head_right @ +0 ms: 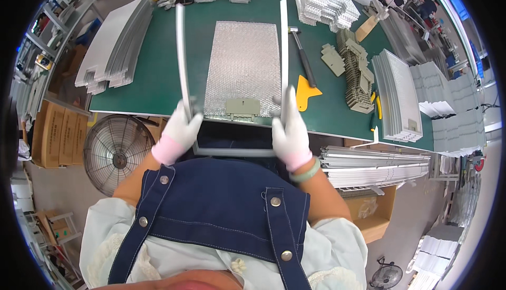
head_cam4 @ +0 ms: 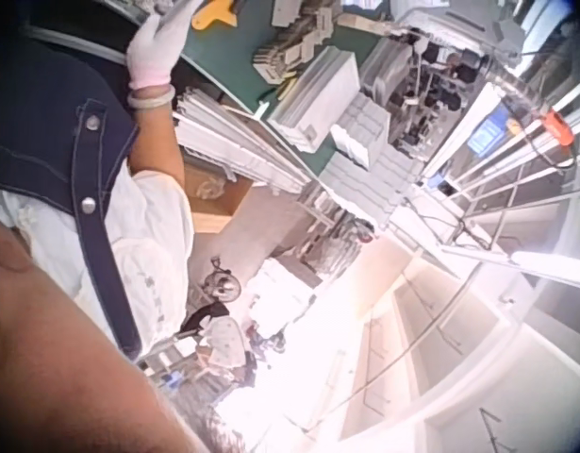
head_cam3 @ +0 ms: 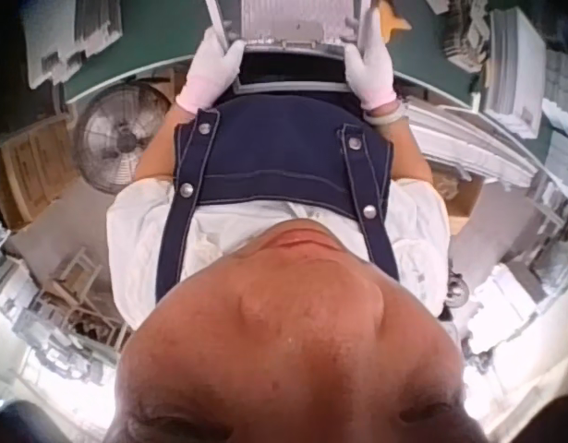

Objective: The person assembles metal mesh frames by hand. They place a mesh sheet on a workbench, position a plastic insert, and fit metal side rails into the mesh edges. The person then uses a hammer to secure the rails and inspects the assembled unit before stacking it.

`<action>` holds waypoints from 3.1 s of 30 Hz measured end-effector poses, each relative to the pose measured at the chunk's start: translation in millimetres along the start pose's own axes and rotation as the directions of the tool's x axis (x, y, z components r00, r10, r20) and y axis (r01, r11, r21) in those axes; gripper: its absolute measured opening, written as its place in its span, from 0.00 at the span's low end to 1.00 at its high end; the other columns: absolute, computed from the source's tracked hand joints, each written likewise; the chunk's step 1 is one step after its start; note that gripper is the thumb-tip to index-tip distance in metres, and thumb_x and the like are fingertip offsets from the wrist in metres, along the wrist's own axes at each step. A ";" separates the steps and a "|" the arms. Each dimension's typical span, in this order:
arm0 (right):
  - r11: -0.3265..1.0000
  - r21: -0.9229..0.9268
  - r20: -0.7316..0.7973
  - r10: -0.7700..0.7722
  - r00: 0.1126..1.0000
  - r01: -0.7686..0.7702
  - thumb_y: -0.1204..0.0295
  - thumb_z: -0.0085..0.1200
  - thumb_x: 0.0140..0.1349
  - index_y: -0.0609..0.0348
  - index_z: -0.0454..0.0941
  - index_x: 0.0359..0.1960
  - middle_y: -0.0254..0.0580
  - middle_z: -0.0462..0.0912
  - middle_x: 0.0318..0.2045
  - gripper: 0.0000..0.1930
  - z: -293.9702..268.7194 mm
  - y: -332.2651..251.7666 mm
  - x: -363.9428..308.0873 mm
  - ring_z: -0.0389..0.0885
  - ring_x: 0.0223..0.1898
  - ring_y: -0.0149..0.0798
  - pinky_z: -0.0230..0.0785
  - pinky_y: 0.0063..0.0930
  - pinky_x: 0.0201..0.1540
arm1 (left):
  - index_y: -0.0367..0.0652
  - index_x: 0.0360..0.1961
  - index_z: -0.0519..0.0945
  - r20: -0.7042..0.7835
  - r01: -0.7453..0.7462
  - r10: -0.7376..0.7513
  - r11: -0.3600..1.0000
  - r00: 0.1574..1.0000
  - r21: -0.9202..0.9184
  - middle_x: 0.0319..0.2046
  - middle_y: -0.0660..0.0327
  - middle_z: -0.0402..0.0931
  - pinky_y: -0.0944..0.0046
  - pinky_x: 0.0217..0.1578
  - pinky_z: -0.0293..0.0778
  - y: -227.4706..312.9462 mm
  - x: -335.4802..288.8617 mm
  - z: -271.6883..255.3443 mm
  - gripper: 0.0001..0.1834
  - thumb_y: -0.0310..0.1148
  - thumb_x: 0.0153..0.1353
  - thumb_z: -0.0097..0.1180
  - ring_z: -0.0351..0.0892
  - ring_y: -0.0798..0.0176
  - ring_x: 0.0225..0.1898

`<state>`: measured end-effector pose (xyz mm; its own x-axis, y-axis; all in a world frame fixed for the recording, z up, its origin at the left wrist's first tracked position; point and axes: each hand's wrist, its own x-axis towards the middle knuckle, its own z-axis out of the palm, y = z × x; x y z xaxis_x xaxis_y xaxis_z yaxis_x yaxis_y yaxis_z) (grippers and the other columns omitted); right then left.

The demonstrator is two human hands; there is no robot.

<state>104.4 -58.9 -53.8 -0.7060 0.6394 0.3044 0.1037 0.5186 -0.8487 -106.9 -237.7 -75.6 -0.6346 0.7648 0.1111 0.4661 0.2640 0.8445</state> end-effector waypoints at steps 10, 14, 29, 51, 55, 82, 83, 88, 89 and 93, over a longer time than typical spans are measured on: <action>0.862 -0.444 -0.069 0.238 0.969 -0.244 0.73 0.58 0.56 0.69 0.62 0.65 0.63 0.75 0.53 0.33 9.9 46.9 21.8 0.73 0.57 0.58 0.65 0.42 0.61 | 0.31 0.44 0.75 0.021 0.017 -0.021 0.987 1.000 0.157 0.29 0.45 0.79 0.53 0.40 0.75 -7.9 36.3 -4.3 0.20 0.39 0.61 0.55 0.81 0.43 0.35; 0.861 -0.423 -0.080 0.273 0.959 -0.281 0.70 0.64 0.52 0.70 0.66 0.61 0.60 0.76 0.50 0.34 9.4 42.8 -13.8 0.75 0.54 0.56 0.66 0.40 0.60 | 0.31 0.36 0.80 0.187 0.225 -0.293 0.922 0.938 0.316 0.30 0.43 0.80 0.52 0.40 0.74 -12.2 1.5 -15.9 0.25 0.49 0.63 0.55 0.81 0.43 0.35; 0.531 0.397 0.202 0.745 0.635 -0.749 0.66 0.57 0.66 0.66 0.75 0.47 0.39 0.81 0.35 0.15 13.0 36.4 -49.9 0.82 0.35 0.33 0.76 0.25 0.37 | 0.33 0.48 0.76 0.376 0.572 -0.442 0.719 0.814 -0.394 0.39 0.57 0.78 0.66 0.43 0.75 -54.0 -31.1 -4.7 0.21 0.42 0.65 0.58 0.78 0.65 0.39; 0.471 0.460 0.322 0.702 0.636 -0.753 0.68 0.55 0.67 0.68 0.70 0.53 0.42 0.80 0.39 0.18 21.4 29.4 -52.3 0.79 0.42 0.35 0.72 0.31 0.50 | 0.36 0.59 0.69 0.532 0.646 -0.403 0.635 0.745 -0.423 0.51 0.55 0.74 0.60 0.50 0.72 -57.2 -38.1 -15.8 0.30 0.47 0.63 0.57 0.75 0.60 0.49; 0.530 0.472 0.345 0.624 0.701 -0.704 0.69 0.53 0.68 0.68 0.68 0.54 0.42 0.79 0.39 0.19 23.3 21.7 -50.0 0.79 0.42 0.35 0.72 0.31 0.50 | 0.36 0.65 0.64 0.569 0.623 -0.310 0.595 0.761 -0.508 0.57 0.55 0.72 0.56 0.54 0.69 -55.0 -39.1 -18.8 0.35 0.48 0.63 0.55 0.73 0.58 0.54; 0.193 0.793 0.159 0.850 0.502 -0.578 0.72 0.52 0.63 0.59 0.71 0.45 0.41 0.73 0.40 0.10 49.6 29.4 -33.6 0.76 0.41 0.44 0.76 0.47 0.51 | 0.39 0.46 0.69 0.433 0.602 -0.519 0.212 0.737 -0.770 0.47 0.57 0.69 0.43 0.57 0.73 -48.5 -26.5 19.0 0.11 0.27 0.63 0.48 0.73 0.60 0.51; 0.182 0.796 0.155 0.860 0.486 -0.577 0.72 0.52 0.63 0.59 0.72 0.44 0.41 0.73 0.40 0.10 50.3 27.4 -32.7 0.77 0.41 0.44 0.76 0.48 0.50 | 0.39 0.46 0.69 0.439 0.594 -0.504 0.197 0.743 -0.780 0.46 0.57 0.69 0.43 0.57 0.73 -52.0 -25.5 20.9 0.11 0.27 0.63 0.48 0.73 0.60 0.51; 0.087 0.757 0.330 0.805 0.494 -0.647 0.69 0.57 0.65 0.59 0.74 0.44 0.42 0.76 0.39 0.10 48.0 37.7 -31.8 0.78 0.36 0.44 0.76 0.46 0.44 | 0.36 0.47 0.70 0.398 0.609 -0.575 0.231 0.715 -0.759 0.45 0.56 0.72 0.41 0.53 0.78 -40.7 -19.1 22.9 0.12 0.30 0.65 0.52 0.77 0.55 0.47; 0.050 0.773 0.338 0.811 0.478 -0.632 0.68 0.58 0.65 0.59 0.74 0.45 0.42 0.77 0.39 0.11 47.0 38.4 -28.4 0.78 0.35 0.44 0.75 0.43 0.41 | 0.35 0.48 0.70 0.441 0.604 -0.557 0.142 0.704 -0.784 0.44 0.53 0.73 0.41 0.51 0.80 -39.9 -13.2 20.9 0.14 0.31 0.65 0.52 0.78 0.50 0.46; 0.026 0.749 0.382 0.799 0.463 -0.662 0.71 0.56 0.66 0.60 0.74 0.44 0.43 0.77 0.38 0.09 38.5 30.0 -18.4 0.78 0.39 0.44 0.76 0.44 0.42 | 0.35 0.48 0.72 0.445 0.593 -0.404 0.405 0.799 -0.696 0.44 0.52 0.75 0.45 0.50 0.80 -59.7 -6.2 16.1 0.15 0.32 0.63 0.53 0.81 0.51 0.46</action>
<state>93.6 -77.0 -101.5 -0.5121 0.4938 -0.7028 -0.0542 -0.8352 -0.5473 -120.9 -248.7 -135.1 -0.4207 0.7660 -0.4860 -0.6168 0.1514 0.7724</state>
